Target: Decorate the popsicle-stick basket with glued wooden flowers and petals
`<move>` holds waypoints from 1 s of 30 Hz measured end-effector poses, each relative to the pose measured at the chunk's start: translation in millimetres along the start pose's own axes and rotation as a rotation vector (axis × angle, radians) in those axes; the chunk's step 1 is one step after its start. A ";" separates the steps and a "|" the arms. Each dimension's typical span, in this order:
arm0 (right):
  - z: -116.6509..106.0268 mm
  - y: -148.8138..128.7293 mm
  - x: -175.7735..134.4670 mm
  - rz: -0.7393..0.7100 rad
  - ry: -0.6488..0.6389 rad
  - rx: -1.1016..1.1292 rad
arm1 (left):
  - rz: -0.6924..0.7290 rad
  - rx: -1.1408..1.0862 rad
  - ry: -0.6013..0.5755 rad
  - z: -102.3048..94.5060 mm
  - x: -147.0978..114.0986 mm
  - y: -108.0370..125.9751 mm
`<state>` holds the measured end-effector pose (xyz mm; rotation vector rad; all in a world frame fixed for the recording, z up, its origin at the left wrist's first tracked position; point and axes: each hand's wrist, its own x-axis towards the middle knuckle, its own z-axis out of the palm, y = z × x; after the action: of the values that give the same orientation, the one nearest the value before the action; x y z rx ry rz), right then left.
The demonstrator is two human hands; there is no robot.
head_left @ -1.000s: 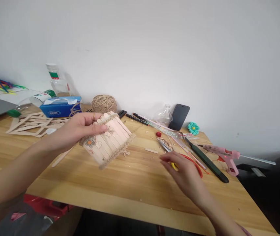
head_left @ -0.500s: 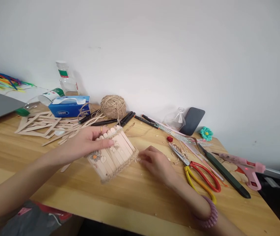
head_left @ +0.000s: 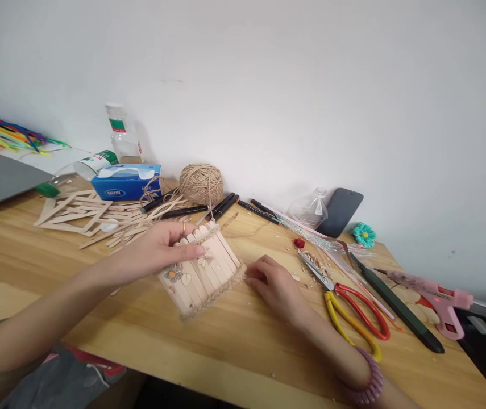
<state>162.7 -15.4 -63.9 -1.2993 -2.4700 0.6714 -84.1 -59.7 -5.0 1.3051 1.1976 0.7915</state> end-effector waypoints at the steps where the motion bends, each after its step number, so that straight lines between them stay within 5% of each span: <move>1: 0.6 0.6 0.8 -0.009 -0.007 0.012 | -0.001 -0.002 0.000 0.2 -0.2 0.2; 16: -3.6 8.4 0.9 0.064 0.029 0.124 | -0.022 -0.003 0.007 -0.6 -2.2 -4.3; 21: -17.3 8.1 -1.5 0.064 0.136 0.204 | -0.032 -0.027 -0.004 -0.1 -2.2 -7.9; 30: -40.2 -37.4 -21.1 -0.085 0.213 0.429 | 0.007 0.067 -0.073 7.6 -2.6 -5.5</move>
<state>165.9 -40.2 -10.7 -1.0352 -2.0521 0.9249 -78.6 -65.2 -10.8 1.3825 1.1708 0.7084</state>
